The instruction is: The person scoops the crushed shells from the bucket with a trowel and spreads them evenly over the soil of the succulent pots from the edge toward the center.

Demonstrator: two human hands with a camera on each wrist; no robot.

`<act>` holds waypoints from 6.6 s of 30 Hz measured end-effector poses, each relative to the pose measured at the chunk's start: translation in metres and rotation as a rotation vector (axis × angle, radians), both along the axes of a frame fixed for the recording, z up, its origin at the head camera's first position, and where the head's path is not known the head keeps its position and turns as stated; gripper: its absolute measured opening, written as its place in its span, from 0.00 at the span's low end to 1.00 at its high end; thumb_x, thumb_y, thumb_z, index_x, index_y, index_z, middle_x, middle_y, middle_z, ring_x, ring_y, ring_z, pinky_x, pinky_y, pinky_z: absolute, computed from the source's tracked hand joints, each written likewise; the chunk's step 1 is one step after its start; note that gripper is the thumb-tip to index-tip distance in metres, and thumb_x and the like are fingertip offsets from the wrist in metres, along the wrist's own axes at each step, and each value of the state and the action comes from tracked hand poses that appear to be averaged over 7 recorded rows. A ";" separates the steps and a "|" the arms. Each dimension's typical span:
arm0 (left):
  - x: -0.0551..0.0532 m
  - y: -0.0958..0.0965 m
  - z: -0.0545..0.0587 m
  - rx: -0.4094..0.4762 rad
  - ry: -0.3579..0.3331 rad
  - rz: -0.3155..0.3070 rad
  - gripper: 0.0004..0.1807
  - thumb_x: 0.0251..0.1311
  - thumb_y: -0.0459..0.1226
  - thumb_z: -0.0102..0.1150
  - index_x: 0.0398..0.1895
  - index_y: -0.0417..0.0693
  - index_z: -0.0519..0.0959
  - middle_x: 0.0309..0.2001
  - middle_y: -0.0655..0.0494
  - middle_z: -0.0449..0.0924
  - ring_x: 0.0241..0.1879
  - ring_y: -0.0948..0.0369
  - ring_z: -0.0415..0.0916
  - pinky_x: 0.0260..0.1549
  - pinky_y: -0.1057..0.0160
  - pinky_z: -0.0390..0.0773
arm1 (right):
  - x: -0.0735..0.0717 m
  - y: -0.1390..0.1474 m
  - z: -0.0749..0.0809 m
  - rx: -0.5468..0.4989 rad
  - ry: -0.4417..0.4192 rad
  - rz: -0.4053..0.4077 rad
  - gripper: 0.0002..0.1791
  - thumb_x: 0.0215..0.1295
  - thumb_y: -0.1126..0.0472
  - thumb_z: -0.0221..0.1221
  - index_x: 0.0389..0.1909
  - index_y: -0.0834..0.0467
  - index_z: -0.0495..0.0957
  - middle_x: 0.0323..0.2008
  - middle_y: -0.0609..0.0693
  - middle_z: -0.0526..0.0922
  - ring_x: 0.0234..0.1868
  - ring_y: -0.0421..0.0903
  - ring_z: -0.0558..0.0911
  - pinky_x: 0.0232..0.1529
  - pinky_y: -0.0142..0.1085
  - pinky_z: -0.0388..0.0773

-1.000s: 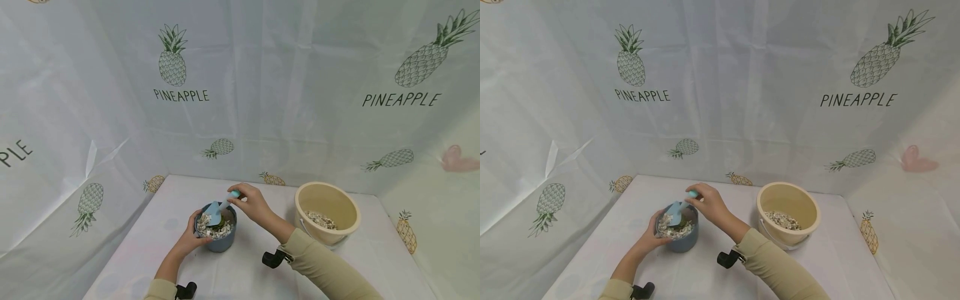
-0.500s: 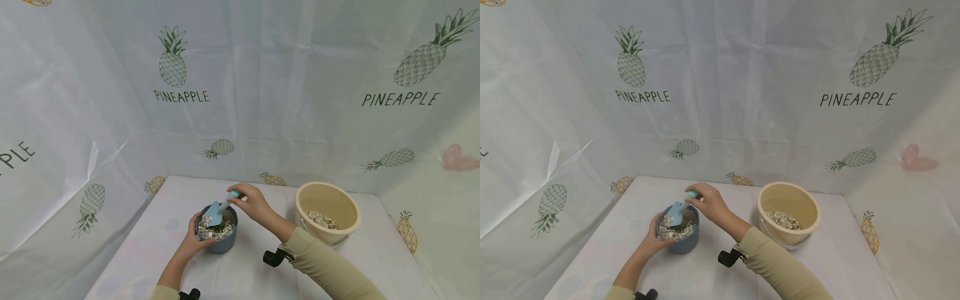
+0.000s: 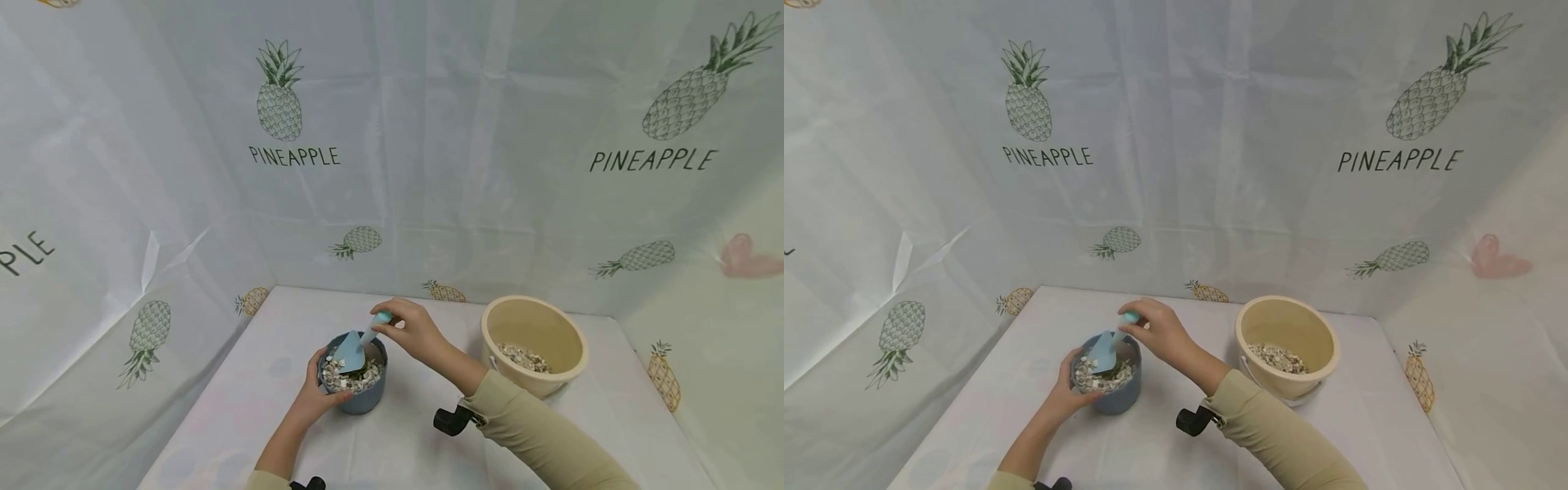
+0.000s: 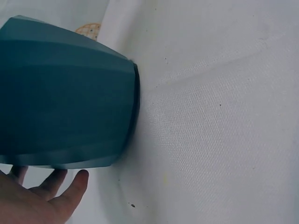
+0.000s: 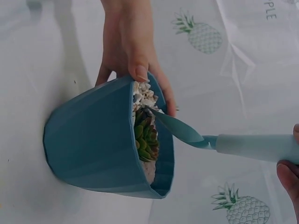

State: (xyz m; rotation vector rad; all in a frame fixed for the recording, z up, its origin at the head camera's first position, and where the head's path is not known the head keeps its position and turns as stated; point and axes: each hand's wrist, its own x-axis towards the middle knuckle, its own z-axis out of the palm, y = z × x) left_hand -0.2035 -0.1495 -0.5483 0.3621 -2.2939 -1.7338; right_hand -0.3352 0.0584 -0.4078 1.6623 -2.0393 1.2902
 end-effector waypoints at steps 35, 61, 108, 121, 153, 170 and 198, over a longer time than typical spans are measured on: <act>-0.021 0.048 0.095 -0.311 0.095 -0.075 0.56 0.46 0.44 0.78 0.76 0.58 0.52 0.74 0.46 0.51 0.72 0.43 0.49 0.60 0.31 0.58 | -0.021 0.096 0.015 -0.217 0.146 -0.114 0.18 0.47 0.77 0.70 0.41 0.65 0.82 0.37 0.57 0.83 0.32 0.47 0.82 0.34 0.31 0.82; -0.094 0.193 0.067 -0.259 0.102 -0.424 0.48 0.46 0.45 0.78 0.71 0.54 0.62 0.70 0.50 0.60 0.67 0.48 0.61 0.61 0.44 0.66 | -0.012 0.247 0.025 -0.174 0.145 -0.647 0.22 0.45 0.81 0.69 0.44 0.65 0.81 0.37 0.53 0.82 0.39 0.28 0.77 0.41 0.17 0.73; -0.137 0.231 0.055 -0.309 0.159 -0.244 0.26 0.46 0.49 0.76 0.49 0.60 0.77 0.71 0.58 0.59 0.67 0.47 0.59 0.61 0.42 0.65 | -0.069 0.282 -0.034 0.244 -0.012 -0.585 0.12 0.54 0.73 0.68 0.39 0.63 0.82 0.36 0.53 0.84 0.35 0.49 0.83 0.33 0.36 0.82; -0.137 0.231 0.056 -0.313 0.183 -0.237 0.26 0.45 0.49 0.77 0.49 0.59 0.77 0.70 0.58 0.60 0.66 0.47 0.61 0.60 0.42 0.66 | -0.065 0.281 -0.030 0.253 -0.229 -0.572 0.11 0.58 0.69 0.67 0.42 0.64 0.81 0.34 0.48 0.82 0.32 0.40 0.78 0.30 0.32 0.78; -0.136 0.233 0.056 -0.257 0.173 -0.238 0.26 0.44 0.48 0.77 0.47 0.58 0.77 0.70 0.58 0.60 0.68 0.46 0.59 0.62 0.41 0.64 | -0.062 0.258 -0.032 0.094 -0.474 -0.694 0.14 0.62 0.68 0.65 0.45 0.71 0.77 0.31 0.54 0.83 0.29 0.45 0.82 0.30 0.31 0.79; -0.133 0.233 0.056 -0.255 0.192 -0.251 0.27 0.47 0.45 0.77 0.50 0.55 0.77 0.71 0.55 0.59 0.69 0.46 0.58 0.63 0.42 0.63 | -0.056 0.271 -0.031 -0.054 -0.652 -0.743 0.20 0.66 0.61 0.63 0.53 0.70 0.73 0.46 0.63 0.80 0.34 0.40 0.84 0.39 0.33 0.82; -0.116 0.213 0.070 -0.189 0.164 -0.263 0.30 0.54 0.47 0.72 0.61 0.55 0.74 0.65 0.55 0.68 0.61 0.49 0.68 0.55 0.46 0.73 | -0.047 0.300 -0.037 -0.217 -0.722 -0.756 0.22 0.69 0.60 0.60 0.56 0.70 0.69 0.36 0.44 0.83 0.32 0.39 0.85 0.40 0.27 0.80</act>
